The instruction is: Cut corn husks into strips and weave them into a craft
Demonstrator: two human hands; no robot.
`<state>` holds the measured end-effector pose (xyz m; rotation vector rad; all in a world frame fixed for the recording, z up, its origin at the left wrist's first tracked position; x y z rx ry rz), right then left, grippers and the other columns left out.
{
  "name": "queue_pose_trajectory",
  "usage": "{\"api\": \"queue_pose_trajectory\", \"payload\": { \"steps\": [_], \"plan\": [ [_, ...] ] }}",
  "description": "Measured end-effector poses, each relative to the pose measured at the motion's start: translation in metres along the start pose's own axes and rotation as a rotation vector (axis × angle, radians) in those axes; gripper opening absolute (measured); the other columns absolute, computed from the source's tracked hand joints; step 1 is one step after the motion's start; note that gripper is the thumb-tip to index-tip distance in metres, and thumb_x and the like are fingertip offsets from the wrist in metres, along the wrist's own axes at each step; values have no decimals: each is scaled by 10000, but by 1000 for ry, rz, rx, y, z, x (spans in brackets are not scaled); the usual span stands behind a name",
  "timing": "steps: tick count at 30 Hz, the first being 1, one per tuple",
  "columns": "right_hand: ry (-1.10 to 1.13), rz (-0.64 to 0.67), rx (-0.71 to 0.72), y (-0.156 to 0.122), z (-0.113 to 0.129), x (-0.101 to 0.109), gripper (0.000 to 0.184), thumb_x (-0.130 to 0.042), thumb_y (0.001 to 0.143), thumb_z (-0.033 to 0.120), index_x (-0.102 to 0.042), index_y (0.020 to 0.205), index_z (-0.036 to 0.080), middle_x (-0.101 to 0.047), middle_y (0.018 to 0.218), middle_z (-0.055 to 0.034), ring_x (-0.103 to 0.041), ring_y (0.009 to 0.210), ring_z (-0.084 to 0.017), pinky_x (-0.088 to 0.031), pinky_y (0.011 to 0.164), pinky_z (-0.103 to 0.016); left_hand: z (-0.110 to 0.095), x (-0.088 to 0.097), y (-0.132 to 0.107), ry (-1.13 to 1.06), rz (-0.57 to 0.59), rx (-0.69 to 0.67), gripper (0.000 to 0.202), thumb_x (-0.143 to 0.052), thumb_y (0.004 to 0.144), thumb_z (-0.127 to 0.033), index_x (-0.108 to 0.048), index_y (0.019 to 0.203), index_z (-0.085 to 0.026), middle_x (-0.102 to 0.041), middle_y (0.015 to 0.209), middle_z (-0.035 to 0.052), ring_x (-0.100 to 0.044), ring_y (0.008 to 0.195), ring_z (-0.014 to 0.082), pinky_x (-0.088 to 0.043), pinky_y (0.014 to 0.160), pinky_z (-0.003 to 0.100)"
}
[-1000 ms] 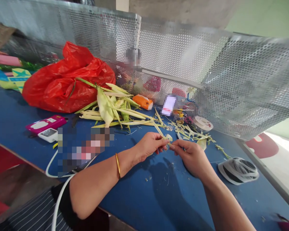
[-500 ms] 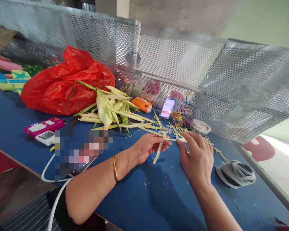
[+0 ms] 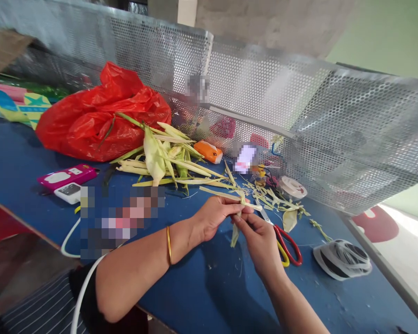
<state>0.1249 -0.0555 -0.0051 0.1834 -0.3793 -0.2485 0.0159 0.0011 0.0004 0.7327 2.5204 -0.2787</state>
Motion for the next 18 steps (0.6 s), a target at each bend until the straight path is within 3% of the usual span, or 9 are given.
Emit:
{"api": "queue_pose_trajectory", "payload": {
  "steps": [12, 18],
  "plan": [
    [-11, 104, 15, -2, 12, 1, 294, -627, 808, 385, -562, 595, 193, -494, 608, 22, -418, 620, -143, -340, 604, -259, -6, 1, 0, 121, 1, -34, 293, -851, 599, -399, -729, 689, -149, -683, 834, 79, -605, 895, 200, -470, 807, 310],
    [-66, 155, 74, -2, 12, 2, 335, -594, 835, 387, -474, 582, 203, -468, 623, 25, -415, 624, -138, -343, 609, -249, -6, 2, -1, 106, -16, 8, 184, -798, 651, -282, -731, 715, -124, -687, 855, 84, -595, 852, 165, -457, 756, 261]
  ]
}}
Point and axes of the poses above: each hand's wrist, its own y-axis towards the middle knuckle, its own x-axis out of the back of the hand, z = x × y, the point moved 3 cm from there along y, towards the middle knuckle
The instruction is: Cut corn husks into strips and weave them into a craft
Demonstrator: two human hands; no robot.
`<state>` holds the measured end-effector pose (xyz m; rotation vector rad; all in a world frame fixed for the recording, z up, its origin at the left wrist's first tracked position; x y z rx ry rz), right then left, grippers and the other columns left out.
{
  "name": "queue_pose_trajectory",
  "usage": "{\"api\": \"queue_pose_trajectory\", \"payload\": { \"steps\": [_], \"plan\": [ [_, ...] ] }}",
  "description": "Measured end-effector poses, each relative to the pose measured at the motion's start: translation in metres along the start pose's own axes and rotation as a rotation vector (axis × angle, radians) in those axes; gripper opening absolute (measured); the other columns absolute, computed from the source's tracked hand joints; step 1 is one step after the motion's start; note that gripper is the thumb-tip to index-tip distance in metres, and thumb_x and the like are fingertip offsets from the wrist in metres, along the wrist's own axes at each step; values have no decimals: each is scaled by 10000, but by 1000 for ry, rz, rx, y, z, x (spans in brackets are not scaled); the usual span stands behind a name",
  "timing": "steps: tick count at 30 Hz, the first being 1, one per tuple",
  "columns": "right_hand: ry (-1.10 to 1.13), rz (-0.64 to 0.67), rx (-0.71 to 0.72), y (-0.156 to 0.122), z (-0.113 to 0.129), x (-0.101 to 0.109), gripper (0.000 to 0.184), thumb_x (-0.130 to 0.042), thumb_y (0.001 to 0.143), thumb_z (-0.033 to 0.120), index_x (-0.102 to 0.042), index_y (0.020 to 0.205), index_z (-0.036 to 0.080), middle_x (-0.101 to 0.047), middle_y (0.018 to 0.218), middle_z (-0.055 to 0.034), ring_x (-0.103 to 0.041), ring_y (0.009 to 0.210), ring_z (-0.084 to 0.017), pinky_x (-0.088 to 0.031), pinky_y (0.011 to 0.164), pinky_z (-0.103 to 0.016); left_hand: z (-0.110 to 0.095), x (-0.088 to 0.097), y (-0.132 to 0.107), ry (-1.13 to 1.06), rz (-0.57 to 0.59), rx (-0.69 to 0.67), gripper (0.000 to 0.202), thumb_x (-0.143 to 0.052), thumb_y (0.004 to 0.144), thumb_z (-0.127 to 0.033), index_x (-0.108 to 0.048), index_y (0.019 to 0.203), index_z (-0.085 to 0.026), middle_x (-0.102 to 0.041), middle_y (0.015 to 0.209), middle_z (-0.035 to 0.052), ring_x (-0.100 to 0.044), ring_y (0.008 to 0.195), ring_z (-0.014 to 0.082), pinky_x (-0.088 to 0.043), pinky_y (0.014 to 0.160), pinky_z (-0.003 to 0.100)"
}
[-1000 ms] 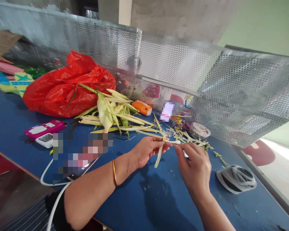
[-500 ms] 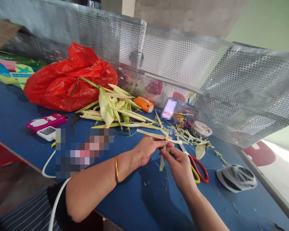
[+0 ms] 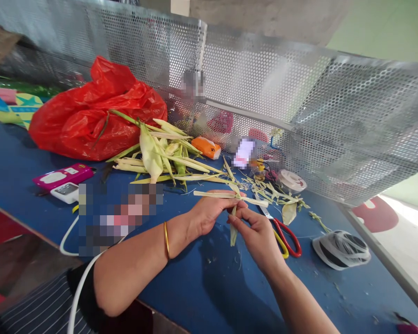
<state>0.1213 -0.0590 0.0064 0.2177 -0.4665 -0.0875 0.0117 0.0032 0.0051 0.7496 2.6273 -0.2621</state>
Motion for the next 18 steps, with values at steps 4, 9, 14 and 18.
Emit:
{"api": "queue_pose_trajectory", "payload": {
  "steps": [4, 9, 14, 18],
  "plan": [
    [-263, -51, 62, -4, 5, 4, 359, -542, 883, 425, -542, 603, 199, -491, 576, 25, -418, 559, -128, -312, 553, -247, 1, 4, 2, -86, -16, 94, 163, -710, 722, -179, -732, 877, -132, -665, 782, 34, -594, 739, 111, -450, 694, 220],
    [-550, -482, 162, -4, 12, 30, 386, -536, 888, 512, -696, 723, 203, -667, 782, -53, -565, 719, -190, -367, 671, -301, -2, 3, 1, 19, 102, 173, 54, -648, 729, -154, -663, 775, -131, -599, 671, -10, -539, 577, 80, -451, 616, 224],
    [141, -104, -225, 12, -13, 30, 469, -614, 775, 639, -695, 665, 190, -654, 647, -45, -589, 640, -202, -416, 601, -306, 0, -5, -5, 117, 221, 286, 59, -637, 701, -189, -631, 710, -131, -579, 667, -10, -463, 511, 70, -410, 508, 226],
    [599, -115, -297, 12, -17, 20, 310, -789, 662, 474, -645, 653, 199, -595, 542, 16, -545, 537, -145, -416, 564, -271, 2, -8, -6, 153, 252, 283, 264, -676, 746, -379, -636, 703, -122, -609, 696, 16, -441, 501, 55, -269, 436, 203]
  ]
}}
Point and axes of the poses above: each hand's wrist, its own y-axis towards the middle knuckle, its own x-axis out of the back of the hand, z = x × y, the point moved 3 cm from there along y, towards the middle knuckle
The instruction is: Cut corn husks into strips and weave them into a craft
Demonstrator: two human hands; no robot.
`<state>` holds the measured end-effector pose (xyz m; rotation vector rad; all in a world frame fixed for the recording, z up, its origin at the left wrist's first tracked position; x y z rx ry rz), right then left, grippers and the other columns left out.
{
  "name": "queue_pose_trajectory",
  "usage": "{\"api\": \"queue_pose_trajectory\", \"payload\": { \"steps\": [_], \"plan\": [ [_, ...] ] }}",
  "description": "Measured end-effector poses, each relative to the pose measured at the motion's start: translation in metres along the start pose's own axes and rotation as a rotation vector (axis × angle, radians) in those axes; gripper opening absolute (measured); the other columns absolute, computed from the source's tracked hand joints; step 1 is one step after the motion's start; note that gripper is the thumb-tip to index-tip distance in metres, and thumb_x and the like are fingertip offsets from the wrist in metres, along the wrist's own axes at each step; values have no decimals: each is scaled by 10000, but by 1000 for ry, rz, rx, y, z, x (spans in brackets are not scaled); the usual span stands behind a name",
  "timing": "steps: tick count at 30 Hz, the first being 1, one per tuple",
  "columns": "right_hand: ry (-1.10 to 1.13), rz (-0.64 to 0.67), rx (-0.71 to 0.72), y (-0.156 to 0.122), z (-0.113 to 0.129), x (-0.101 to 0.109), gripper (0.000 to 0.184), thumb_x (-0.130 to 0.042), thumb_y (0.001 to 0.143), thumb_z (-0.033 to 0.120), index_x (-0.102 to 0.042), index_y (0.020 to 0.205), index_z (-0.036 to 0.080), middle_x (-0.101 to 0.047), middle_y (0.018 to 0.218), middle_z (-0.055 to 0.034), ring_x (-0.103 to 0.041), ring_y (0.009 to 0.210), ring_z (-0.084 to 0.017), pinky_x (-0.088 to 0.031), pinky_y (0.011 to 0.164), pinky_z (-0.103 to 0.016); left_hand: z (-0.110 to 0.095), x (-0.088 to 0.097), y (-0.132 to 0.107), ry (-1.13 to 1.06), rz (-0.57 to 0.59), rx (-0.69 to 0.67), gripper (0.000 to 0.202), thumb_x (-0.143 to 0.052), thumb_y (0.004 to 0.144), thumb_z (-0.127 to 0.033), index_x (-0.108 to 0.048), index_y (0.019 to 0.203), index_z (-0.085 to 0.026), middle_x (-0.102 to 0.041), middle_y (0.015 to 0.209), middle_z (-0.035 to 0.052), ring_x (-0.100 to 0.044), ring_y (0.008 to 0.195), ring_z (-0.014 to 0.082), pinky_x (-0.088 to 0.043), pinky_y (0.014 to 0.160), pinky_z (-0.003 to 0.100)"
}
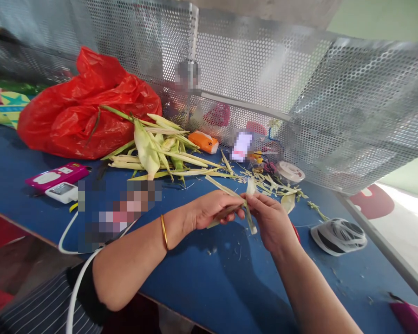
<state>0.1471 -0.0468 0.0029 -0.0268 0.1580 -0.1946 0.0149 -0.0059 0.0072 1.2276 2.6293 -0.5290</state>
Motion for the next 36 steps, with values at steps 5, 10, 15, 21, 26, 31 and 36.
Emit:
{"api": "queue_pose_trajectory", "payload": {
  "steps": [5, 10, 15, 21, 26, 31, 36],
  "plan": [
    [69, -61, 45, -3, -3, -7, 292, -799, 660, 378, -595, 578, 187, -546, 504, 40, -483, 483, -99, -389, 519, -241, 6, 1, 4, 92, -84, -114, 471, -666, 745, -573, -623, 630, -119, -567, 617, 6, -429, 488, 54, -273, 457, 210],
    [177, -90, 42, -7, -3, -11, 260, -791, 662, 339, -595, 570, 195, -556, 498, 23, -534, 483, -136, -428, 496, -269, 10, -1, 6, 118, -127, -108, 378, -616, 793, -457, -623, 603, -130, -593, 605, 21, -469, 500, 71, -302, 483, 219],
    [243, -127, 7, -7, -7, -11, 242, -807, 639, 333, -604, 600, 207, -527, 458, 34, -561, 479, -167, -428, 474, -286, 8, -2, 6, 125, -105, -131, 333, -624, 787, -411, -616, 597, -139, -604, 591, 19, -469, 508, 77, -326, 508, 223],
    [151, -98, 42, 1, -11, -1, 257, -795, 678, 396, -631, 631, 203, -562, 502, 33, -523, 473, -140, -406, 497, -280, 10, 0, 7, 164, -104, -149, 368, -614, 813, -454, -641, 649, -126, -643, 658, 42, -486, 520, 80, -326, 506, 232],
    [144, -127, 51, 6, -14, 2, 291, -807, 661, 435, -644, 630, 196, -605, 597, 17, -514, 521, -128, -422, 538, -279, 10, 3, 10, -9, -133, -111, 405, -599, 824, -524, -662, 764, -128, -668, 710, 48, -519, 505, 86, -360, 524, 246],
    [112, -148, 115, 1, -14, -4, 269, -818, 652, 414, -667, 628, 192, -626, 622, 11, -531, 580, -135, -438, 572, -271, 8, 4, 7, 59, -215, -127, 332, -765, 705, -442, -685, 744, -122, -646, 668, 14, -549, 523, 80, -365, 545, 232],
    [-28, -153, 146, 0, -8, -3, 294, -767, 718, 476, -695, 723, 191, -648, 668, -1, -560, 621, -143, -460, 622, -271, 9, 7, 8, -1, -214, -144, 299, -760, 728, -401, -731, 843, -127, -711, 791, 58, -556, 514, 72, -328, 501, 221]
  ]
}}
Point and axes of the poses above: each hand's wrist, its own y-axis towards the middle knuckle, its own x-axis out of the back of the hand, z = x × y, the point moved 3 cm from there along y, towards the middle knuckle
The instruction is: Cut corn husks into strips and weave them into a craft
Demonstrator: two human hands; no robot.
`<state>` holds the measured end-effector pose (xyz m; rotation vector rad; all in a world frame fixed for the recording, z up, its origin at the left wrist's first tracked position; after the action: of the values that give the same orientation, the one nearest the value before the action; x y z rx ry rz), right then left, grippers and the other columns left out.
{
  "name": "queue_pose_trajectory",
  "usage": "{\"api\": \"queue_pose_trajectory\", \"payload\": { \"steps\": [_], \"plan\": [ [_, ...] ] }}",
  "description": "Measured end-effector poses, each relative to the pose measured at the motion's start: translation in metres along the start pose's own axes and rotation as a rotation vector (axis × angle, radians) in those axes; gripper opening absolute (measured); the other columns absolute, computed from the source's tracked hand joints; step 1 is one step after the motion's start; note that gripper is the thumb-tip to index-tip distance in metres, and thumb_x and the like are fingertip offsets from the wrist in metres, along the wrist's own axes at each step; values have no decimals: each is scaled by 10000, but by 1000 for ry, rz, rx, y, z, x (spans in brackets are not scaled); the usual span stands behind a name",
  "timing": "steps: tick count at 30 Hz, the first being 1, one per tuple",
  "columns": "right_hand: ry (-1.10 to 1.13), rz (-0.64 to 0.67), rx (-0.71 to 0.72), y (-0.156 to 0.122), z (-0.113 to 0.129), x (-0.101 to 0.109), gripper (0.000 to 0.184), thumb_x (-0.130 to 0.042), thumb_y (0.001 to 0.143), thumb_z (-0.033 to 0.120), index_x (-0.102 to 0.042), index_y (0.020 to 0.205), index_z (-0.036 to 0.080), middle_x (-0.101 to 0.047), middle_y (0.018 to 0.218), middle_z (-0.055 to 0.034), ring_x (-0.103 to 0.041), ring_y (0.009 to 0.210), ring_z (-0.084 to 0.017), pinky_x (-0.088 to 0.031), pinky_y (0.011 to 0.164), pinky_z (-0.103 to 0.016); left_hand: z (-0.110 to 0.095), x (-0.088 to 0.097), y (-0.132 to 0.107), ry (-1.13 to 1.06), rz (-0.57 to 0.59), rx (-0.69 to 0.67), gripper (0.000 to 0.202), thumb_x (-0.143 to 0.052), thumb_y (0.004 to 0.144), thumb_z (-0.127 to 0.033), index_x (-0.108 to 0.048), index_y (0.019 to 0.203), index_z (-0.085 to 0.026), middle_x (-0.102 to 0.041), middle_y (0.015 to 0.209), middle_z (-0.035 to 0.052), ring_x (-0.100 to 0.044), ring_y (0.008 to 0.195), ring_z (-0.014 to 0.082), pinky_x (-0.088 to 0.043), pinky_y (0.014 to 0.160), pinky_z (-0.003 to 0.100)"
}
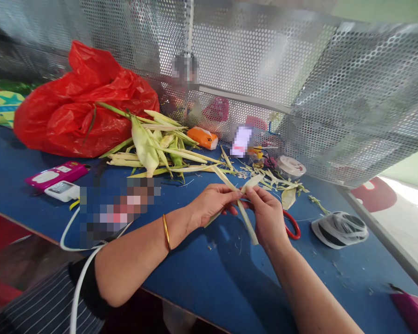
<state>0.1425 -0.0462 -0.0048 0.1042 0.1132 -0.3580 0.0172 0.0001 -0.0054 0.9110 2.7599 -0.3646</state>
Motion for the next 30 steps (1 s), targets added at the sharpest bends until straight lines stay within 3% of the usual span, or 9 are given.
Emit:
{"api": "queue_pose_trajectory", "payload": {
  "steps": [3, 5, 10, 14, 17, 20, 23, 26, 30],
  "plan": [
    [-189, -23, 36, 3, 5, 7, 399, -681, 769, 592, -698, 824, 197, -695, 734, -33, -624, 709, -188, -477, 662, -291, -1, 5, 3, -98, -48, 2, 287, -764, 736, -380, -739, 894, -141, -719, 821, 59, -524, 506, 52, -306, 478, 204],
    [-338, 2, 58, 4, 9, 10, 436, -652, 775, 632, -689, 790, 198, -693, 701, -38, -622, 678, -190, -466, 626, -289, -3, 7, 4, -141, -78, 1, 267, -761, 745, -355, -737, 912, -148, -715, 806, 51, -499, 492, 41, -298, 467, 193],
    [-479, 284, -5, -6, 12, -3, 462, -645, 784, 603, -592, 556, 205, -612, 521, -4, -547, 502, -148, -416, 531, -276, -6, 10, 5, -140, -165, -16, 138, -741, 754, -248, -693, 760, -119, -672, 707, 25, -454, 464, 24, -274, 437, 169],
    [-477, 368, 14, -11, 12, -11, 404, -643, 800, 521, -593, 551, 207, -635, 538, -6, -568, 524, -157, -430, 573, -289, -5, 10, 7, -123, -154, -4, 138, -724, 774, -219, -688, 723, -96, -657, 677, 27, -407, 440, 8, -280, 423, 153],
    [-510, 288, 127, -5, 15, -5, 343, -607, 843, 462, -612, 611, 210, -625, 567, 4, -546, 551, -153, -417, 585, -289, -5, 11, 8, -193, -120, 17, 105, -687, 813, -192, -694, 781, -92, -670, 713, 35, -417, 434, 1, -264, 396, 130],
    [-563, 158, 321, 1, 21, 4, 150, -658, 813, 356, -697, 870, 222, -710, 846, -39, -618, 783, -203, -461, 725, -329, -7, 12, 8, -316, -66, 64, 60, -663, 838, -168, -682, 831, -112, -681, 748, 28, -414, 416, -4, -253, 368, 114],
    [-595, 168, 447, 5, 24, 6, 265, -651, 791, 258, -694, 1052, 249, -699, 1094, -61, -605, 1052, -249, -432, 925, -393, -10, 11, 7, -411, 10, 122, 50, -643, 859, -159, -671, 848, -119, -655, 704, 5, -370, 380, -8, -242, 344, 111],
    [-597, 199, 451, 6, 19, 4, 212, -619, 830, 269, -700, 1026, 248, -701, 1086, -58, -617, 1050, -245, -428, 940, -387, -10, 9, 5, -467, 107, 186, 65, -614, 870, -129, -657, 823, -117, -631, 669, -6, -324, 355, -11, -216, 329, 115],
    [-600, 213, 463, 4, 14, 1, 151, -602, 878, 335, -724, 859, 249, -720, 927, -52, -638, 867, -232, -459, 804, -357, -7, 5, 3, -469, 156, 230, 28, -646, 846, -130, -663, 829, -115, -632, 652, -4, -307, 354, -18, -212, 343, 110]
  ]
}}
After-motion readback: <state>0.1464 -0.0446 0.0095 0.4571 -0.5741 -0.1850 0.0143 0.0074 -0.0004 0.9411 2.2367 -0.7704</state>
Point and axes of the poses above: each hand's wrist, its own y-axis towards the middle knuckle, its own x-axis out of the back of the hand, z = x × y, the point moved 3 cm from there along y, towards the middle knuckle
